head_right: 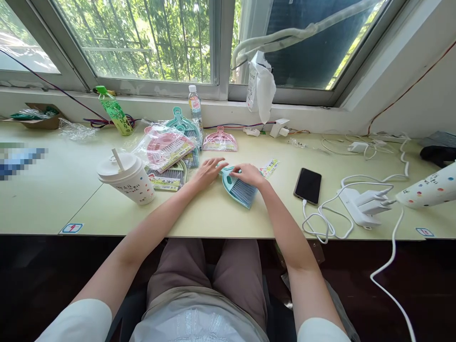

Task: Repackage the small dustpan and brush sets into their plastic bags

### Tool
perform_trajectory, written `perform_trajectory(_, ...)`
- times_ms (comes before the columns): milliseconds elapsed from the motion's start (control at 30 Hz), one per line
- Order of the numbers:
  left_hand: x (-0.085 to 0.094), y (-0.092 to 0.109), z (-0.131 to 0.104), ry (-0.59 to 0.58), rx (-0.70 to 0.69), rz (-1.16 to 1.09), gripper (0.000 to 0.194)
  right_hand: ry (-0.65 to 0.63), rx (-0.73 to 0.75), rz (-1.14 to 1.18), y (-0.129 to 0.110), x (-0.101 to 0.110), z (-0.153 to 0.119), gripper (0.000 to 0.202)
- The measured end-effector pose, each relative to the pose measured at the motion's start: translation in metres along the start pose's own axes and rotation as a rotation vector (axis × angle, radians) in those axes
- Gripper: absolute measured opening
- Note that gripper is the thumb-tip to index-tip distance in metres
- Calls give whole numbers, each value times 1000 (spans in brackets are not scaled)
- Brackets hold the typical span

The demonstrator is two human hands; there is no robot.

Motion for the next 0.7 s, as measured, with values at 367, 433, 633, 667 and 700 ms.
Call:
perform_trajectory(367,-7,2,-1,-127,-72,-3,37,56,46,171,0,-4,5,34)
perform_trajectory(433,-7,4,1,-122,-73,-43,39,62,63,235,6,-4,6,39)
perform_trajectory(633,-7,6,4,-120,32,-235,40,-47,107,408,15,-4,6,48)
perform_trajectory(667,-8,6,4,-125,47,-256,40,-56,99,402,16,-4,6,47)
perform_trajectory(700,-8,5,3,-132,57,-266,40,-60,93,396,16,-5,6,45)
Point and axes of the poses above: each hand's wrist, its own z-axis towards the middle knuckle, its own x-axis out of the back of the hand, y = z × x, the point moved 5 cm from there along z, towards the middle knuckle, and after that the axes turned 9 degrees about -z, right-handed, at the moved point
